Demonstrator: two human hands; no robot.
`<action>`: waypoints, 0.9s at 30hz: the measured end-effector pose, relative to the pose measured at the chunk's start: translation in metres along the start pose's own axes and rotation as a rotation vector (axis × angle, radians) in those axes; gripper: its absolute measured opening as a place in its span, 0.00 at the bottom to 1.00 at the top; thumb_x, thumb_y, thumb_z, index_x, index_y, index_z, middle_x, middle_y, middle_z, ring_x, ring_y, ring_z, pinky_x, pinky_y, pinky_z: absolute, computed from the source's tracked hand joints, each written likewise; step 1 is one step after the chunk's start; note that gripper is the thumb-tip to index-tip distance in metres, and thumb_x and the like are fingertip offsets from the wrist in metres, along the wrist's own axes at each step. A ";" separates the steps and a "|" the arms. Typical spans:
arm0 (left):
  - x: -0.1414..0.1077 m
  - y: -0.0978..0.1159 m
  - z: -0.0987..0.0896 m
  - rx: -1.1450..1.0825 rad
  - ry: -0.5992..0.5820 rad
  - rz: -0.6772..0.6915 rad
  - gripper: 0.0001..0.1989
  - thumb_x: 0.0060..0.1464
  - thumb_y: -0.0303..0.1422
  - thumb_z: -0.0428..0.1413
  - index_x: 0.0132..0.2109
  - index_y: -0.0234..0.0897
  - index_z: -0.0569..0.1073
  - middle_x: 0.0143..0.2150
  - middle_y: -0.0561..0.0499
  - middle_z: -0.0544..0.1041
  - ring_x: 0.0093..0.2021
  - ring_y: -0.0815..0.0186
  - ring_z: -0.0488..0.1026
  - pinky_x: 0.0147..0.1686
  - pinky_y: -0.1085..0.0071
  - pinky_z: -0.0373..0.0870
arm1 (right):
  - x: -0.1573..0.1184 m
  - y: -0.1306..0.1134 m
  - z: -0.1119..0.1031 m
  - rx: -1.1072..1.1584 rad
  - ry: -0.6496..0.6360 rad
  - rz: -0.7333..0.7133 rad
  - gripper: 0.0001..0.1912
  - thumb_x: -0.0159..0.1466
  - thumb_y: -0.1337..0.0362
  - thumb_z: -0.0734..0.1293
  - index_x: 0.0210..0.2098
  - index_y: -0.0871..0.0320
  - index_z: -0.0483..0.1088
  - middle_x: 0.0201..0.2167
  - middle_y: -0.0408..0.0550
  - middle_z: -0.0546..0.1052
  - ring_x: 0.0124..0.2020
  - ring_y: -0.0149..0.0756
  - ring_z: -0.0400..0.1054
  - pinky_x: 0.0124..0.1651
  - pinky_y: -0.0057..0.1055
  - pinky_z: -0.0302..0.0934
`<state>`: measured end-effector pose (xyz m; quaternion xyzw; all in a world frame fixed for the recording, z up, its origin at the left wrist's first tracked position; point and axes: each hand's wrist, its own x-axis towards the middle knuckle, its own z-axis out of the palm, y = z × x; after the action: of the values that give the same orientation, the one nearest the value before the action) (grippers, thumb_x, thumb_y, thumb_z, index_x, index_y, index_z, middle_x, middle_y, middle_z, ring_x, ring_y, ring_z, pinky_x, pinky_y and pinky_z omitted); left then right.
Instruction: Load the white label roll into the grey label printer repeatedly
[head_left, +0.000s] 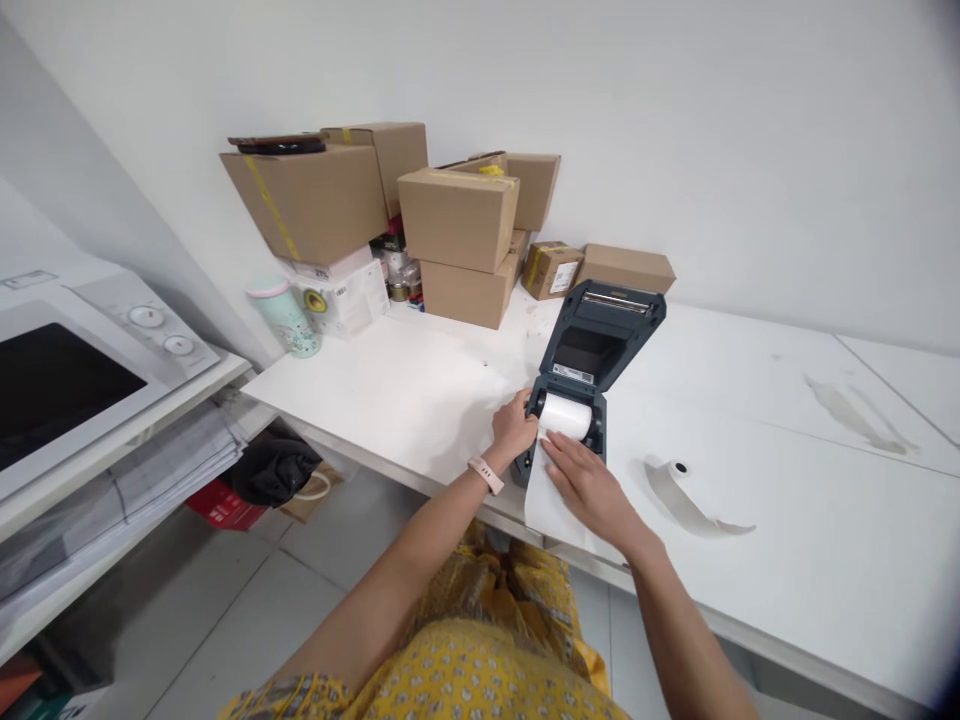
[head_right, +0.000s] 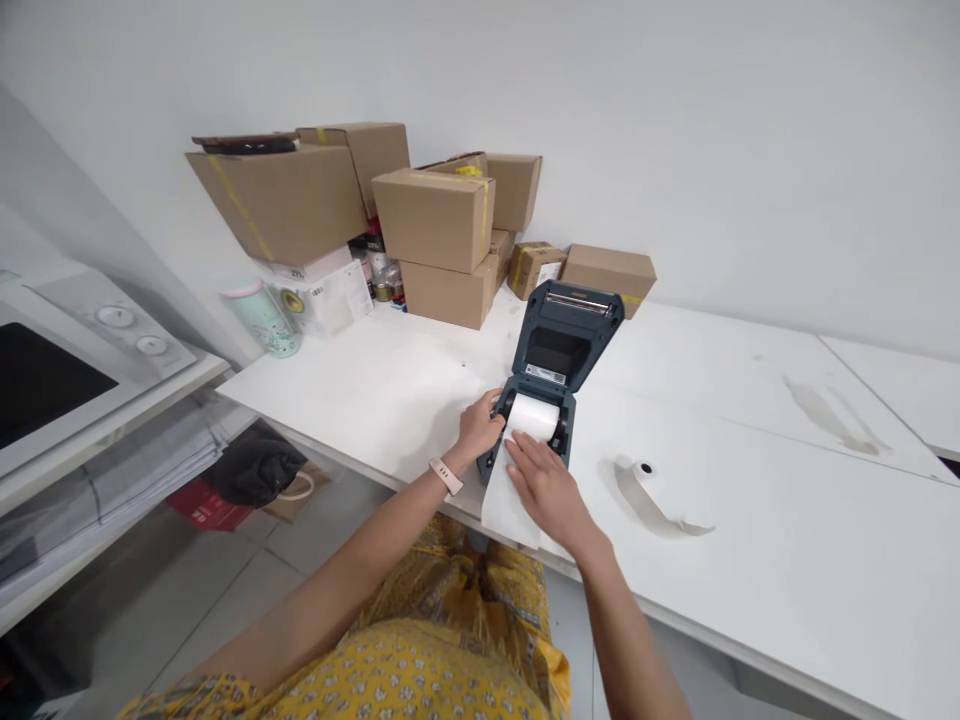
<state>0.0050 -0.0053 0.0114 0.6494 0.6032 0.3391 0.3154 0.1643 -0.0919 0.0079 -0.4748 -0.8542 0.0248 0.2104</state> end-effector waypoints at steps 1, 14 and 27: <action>0.000 0.000 0.000 -0.001 0.001 -0.004 0.29 0.52 0.24 0.51 0.61 0.45 0.69 0.54 0.49 0.79 0.55 0.57 0.75 0.55 0.62 0.68 | -0.007 -0.009 0.004 -0.044 0.039 0.016 0.24 0.73 0.58 0.54 0.64 0.58 0.64 0.65 0.54 0.66 0.66 0.45 0.61 0.66 0.49 0.58; -0.018 0.001 -0.002 -0.147 -0.043 -0.076 0.32 0.56 0.35 0.54 0.67 0.36 0.60 0.61 0.40 0.73 0.61 0.52 0.70 0.61 0.57 0.63 | -0.019 -0.048 0.020 -0.219 0.208 0.070 0.25 0.71 0.63 0.58 0.66 0.62 0.59 0.64 0.58 0.68 0.66 0.47 0.61 0.64 0.47 0.61; -0.084 -0.016 -0.004 -0.759 -0.150 -0.113 0.43 0.48 0.43 0.66 0.67 0.41 0.58 0.62 0.41 0.71 0.62 0.51 0.68 0.62 0.55 0.64 | -0.036 -0.039 -0.030 0.167 0.070 0.044 0.21 0.69 0.58 0.61 0.61 0.47 0.67 0.61 0.49 0.72 0.60 0.46 0.68 0.57 0.46 0.70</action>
<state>-0.0110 -0.0882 -0.0050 0.4751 0.4449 0.4720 0.5946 0.1608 -0.1477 0.0326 -0.4749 -0.8306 0.0840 0.2784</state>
